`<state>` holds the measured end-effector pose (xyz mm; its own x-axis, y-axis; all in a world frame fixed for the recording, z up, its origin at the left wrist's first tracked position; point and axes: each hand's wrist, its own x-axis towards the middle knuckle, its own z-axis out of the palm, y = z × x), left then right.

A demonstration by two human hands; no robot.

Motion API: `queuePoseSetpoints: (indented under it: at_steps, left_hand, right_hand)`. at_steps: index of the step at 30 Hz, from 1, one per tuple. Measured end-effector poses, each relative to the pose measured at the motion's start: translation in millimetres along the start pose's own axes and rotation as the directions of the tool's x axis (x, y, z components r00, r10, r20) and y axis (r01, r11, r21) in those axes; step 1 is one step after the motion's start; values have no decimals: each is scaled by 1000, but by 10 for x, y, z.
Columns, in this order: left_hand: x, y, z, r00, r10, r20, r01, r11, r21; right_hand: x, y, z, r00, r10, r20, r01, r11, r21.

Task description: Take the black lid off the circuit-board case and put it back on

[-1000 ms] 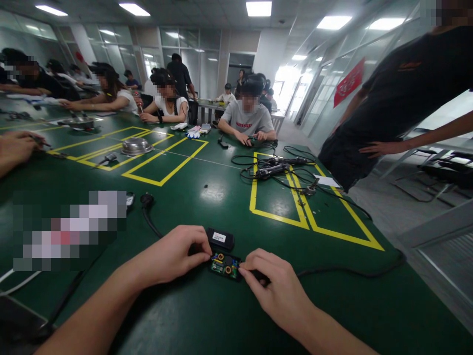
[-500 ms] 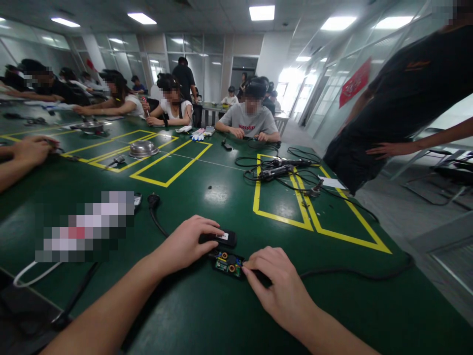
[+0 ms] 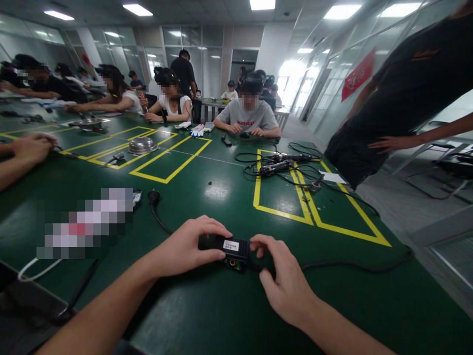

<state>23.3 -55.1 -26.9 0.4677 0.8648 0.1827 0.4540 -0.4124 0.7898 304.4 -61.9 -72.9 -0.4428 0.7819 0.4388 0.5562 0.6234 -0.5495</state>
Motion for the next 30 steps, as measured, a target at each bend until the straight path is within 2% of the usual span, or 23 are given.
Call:
queuePoseSetpoints:
  at_steps: [6,12,19,30]
  left_hand:
    - [-10,0,32,996,-6,93,-3,995,100]
    - [-2,9,28,990,-39,132,21,991,134]
    - [-8,83,64,989,-72,126,43,975,219]
    - [9,50,77,990,-65,125,39,979,201]
  right_hand:
    - [41,-102,-36,996,-82,32,82,997,-3]
    - [59,-52,20,989,-116,92,120,992,-39]
    - [70,-57,24,989,-76,123,84,995,-60]
    - [78,-63,15,989,-79,126,88,994,-69]
